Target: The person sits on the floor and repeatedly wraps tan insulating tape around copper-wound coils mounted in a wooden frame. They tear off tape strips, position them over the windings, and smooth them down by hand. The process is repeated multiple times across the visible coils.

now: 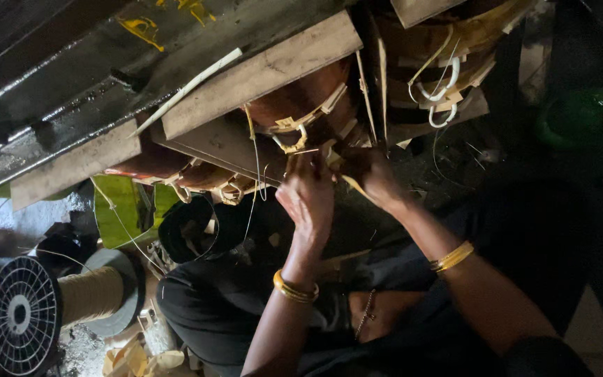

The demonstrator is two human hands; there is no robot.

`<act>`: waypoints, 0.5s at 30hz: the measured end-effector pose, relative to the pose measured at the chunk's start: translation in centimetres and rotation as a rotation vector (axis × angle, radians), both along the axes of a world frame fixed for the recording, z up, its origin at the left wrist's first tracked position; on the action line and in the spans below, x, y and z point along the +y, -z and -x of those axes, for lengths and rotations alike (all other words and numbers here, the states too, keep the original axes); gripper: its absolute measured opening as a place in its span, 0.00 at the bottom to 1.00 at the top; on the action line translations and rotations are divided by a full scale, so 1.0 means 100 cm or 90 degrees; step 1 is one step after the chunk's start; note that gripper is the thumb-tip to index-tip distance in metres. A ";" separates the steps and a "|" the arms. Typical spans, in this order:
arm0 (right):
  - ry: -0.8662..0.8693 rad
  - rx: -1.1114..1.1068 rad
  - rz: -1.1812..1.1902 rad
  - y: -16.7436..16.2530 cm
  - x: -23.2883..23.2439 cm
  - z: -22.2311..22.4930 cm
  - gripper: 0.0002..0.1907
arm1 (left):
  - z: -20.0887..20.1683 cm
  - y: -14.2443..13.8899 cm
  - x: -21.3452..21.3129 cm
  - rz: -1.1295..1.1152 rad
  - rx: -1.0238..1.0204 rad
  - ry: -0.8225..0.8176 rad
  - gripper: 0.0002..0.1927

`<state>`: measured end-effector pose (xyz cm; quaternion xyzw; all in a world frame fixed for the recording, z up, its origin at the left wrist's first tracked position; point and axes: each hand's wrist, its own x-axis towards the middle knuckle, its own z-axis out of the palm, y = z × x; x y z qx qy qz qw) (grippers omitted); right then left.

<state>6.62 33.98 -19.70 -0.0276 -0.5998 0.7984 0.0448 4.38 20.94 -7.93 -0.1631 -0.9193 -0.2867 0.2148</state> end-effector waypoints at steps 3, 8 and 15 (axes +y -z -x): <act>0.024 -0.004 -0.129 0.007 0.004 0.006 0.14 | -0.004 0.015 -0.001 0.062 0.047 -0.021 0.15; -0.003 0.003 -0.062 0.008 0.002 0.009 0.20 | 0.003 0.045 -0.013 0.090 0.018 -0.015 0.11; 0.054 0.078 -0.262 0.014 -0.010 0.014 0.20 | 0.029 0.065 -0.044 0.155 0.069 0.032 0.07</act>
